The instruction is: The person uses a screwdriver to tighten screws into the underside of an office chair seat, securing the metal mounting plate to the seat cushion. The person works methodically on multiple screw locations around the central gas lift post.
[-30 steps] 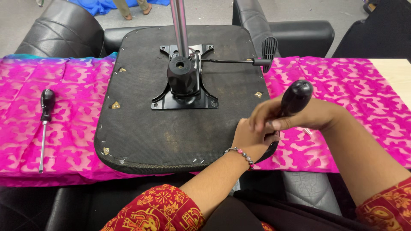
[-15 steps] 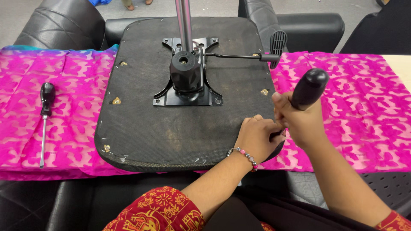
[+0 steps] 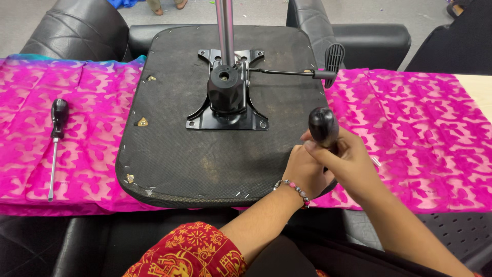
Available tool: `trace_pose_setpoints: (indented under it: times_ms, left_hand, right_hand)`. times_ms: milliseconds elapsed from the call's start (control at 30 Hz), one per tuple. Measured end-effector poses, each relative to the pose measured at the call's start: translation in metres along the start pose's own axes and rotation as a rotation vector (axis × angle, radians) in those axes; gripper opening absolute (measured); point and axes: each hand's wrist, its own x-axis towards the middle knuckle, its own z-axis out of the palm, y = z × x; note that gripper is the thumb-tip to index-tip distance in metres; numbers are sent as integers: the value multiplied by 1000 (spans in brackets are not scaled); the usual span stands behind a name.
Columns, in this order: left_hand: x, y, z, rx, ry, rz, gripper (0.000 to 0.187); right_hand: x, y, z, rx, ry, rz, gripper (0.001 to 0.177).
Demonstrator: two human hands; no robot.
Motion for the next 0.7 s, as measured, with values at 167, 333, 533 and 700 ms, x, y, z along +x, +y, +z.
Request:
trace_pose_setpoints:
  times_ms: [167,333,533,700]
  left_hand:
    - [-1,6,-2,62,-31,-61,15]
    - [-1,5,0,36,-91,-130,15]
    - [-3,-1,5,71,-67,-98,17]
    - [-1,-1,6,151,-79,-94,23]
  right_hand:
    - [9,-7,-48,37,-272,176,33]
    - [44,-20,-83,-413,-419,174,48]
    - [54,-14,-68,-40,-625,121,28]
    - [39,2,-47,-17,-385,174,30]
